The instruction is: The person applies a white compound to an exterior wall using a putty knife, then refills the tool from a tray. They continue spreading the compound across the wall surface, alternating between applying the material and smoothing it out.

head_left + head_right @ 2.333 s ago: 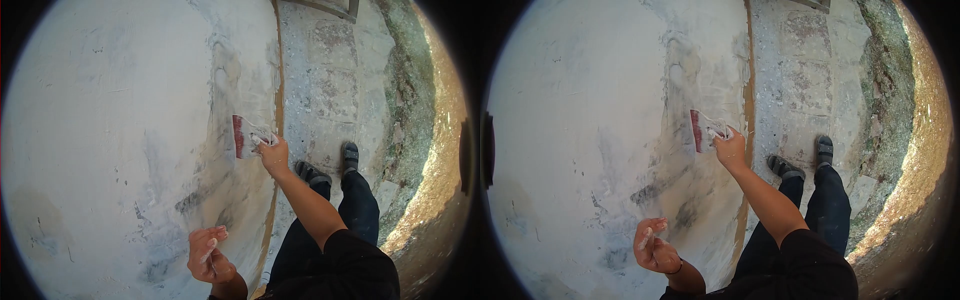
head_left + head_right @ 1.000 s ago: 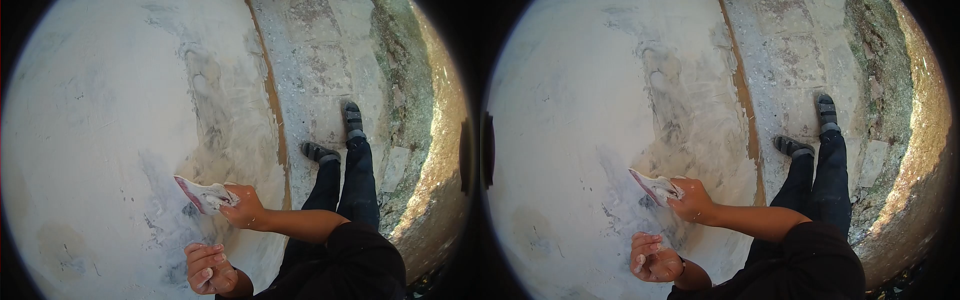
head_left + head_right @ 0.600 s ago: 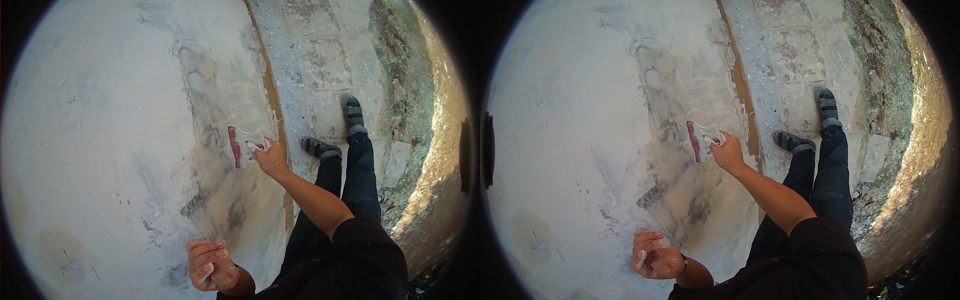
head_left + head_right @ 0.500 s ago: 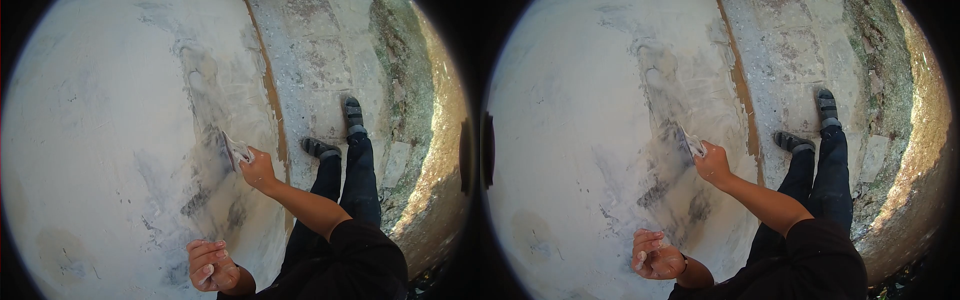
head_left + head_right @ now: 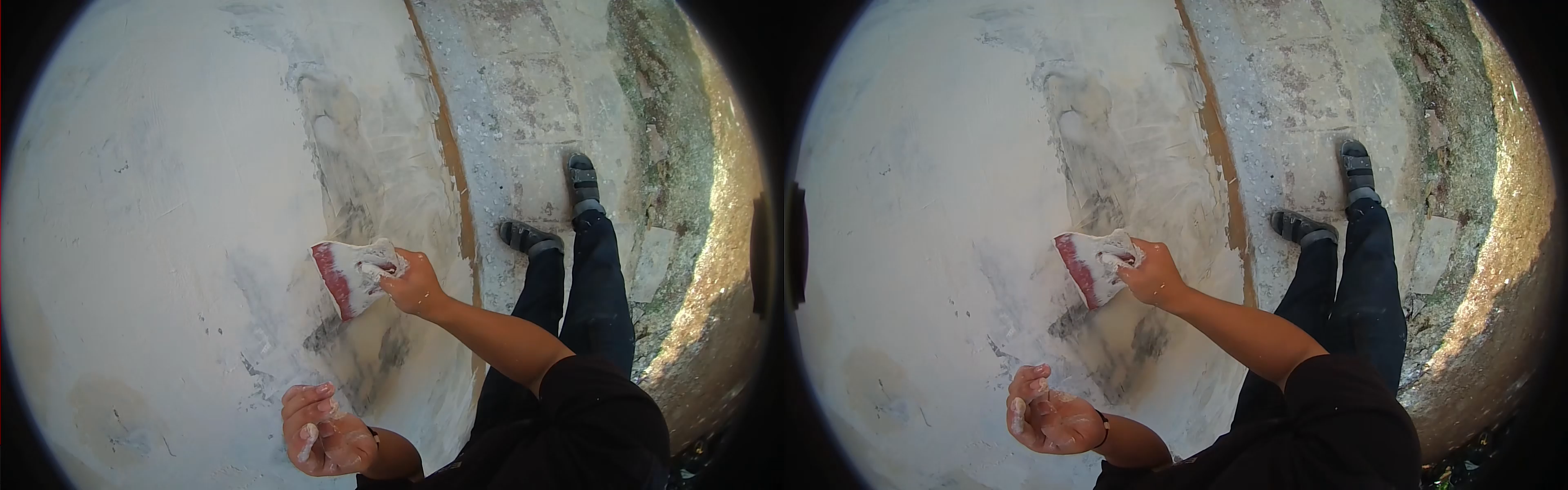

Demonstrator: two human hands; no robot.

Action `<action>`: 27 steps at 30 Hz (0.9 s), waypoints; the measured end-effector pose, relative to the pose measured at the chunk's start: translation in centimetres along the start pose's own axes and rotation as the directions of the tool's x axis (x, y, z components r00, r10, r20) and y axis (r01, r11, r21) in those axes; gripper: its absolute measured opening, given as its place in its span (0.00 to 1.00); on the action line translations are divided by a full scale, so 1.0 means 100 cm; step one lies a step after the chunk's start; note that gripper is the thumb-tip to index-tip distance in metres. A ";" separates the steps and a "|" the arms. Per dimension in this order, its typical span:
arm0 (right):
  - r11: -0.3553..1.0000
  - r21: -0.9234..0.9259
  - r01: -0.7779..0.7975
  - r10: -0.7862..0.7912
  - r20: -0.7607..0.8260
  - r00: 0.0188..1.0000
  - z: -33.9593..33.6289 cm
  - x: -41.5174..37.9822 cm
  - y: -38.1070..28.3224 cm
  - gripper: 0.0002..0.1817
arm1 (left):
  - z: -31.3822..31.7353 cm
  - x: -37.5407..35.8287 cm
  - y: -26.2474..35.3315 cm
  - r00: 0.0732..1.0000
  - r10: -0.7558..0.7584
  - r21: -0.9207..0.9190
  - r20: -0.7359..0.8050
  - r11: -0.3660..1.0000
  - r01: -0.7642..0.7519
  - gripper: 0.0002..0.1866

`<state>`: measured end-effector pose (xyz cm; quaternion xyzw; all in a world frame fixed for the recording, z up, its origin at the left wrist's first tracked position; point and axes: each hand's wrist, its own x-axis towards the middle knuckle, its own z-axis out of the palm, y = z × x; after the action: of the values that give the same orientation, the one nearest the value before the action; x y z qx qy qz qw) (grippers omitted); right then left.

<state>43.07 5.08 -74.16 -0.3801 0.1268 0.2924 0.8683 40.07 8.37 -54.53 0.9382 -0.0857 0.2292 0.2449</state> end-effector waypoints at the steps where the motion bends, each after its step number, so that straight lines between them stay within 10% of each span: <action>1: 0.999 -0.032 -0.002 0.001 -0.045 0.999 -0.013 0.008 0.021 0.13 | 0.002 -0.003 -0.001 1.000 -0.002 -0.009 0.003 1.000 0.002 0.19; 8: 0.948 -0.318 -0.009 -0.096 -0.313 0.945 -0.060 0.014 0.039 0.12 | -0.001 -0.011 -0.001 0.996 -0.081 -0.004 0.036 0.997 0.082 0.21; 15: 0.854 -0.513 0.087 -0.172 -0.120 0.978 0.048 -0.017 -0.017 0.07 | -0.024 0.003 0.016 0.993 -0.115 0.076 0.018 0.991 0.113 0.21; 21: 0.922 -0.358 0.145 -0.120 0.092 0.989 0.073 -0.044 -0.082 0.09 | -0.029 0.019 0.029 0.981 -0.191 0.143 -0.021 0.971 0.192 0.21; 27: 0.954 0.104 -0.281 0.265 0.151 0.953 0.006 -0.013 -0.029 0.17 | 0.014 0.044 0.027 0.952 -0.305 0.196 -0.021 0.933 0.303 0.21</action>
<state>43.77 3.44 -71.45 -0.2836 0.1370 0.4263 0.8480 43.72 5.17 -52.39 0.9609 0.0821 0.1911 0.1829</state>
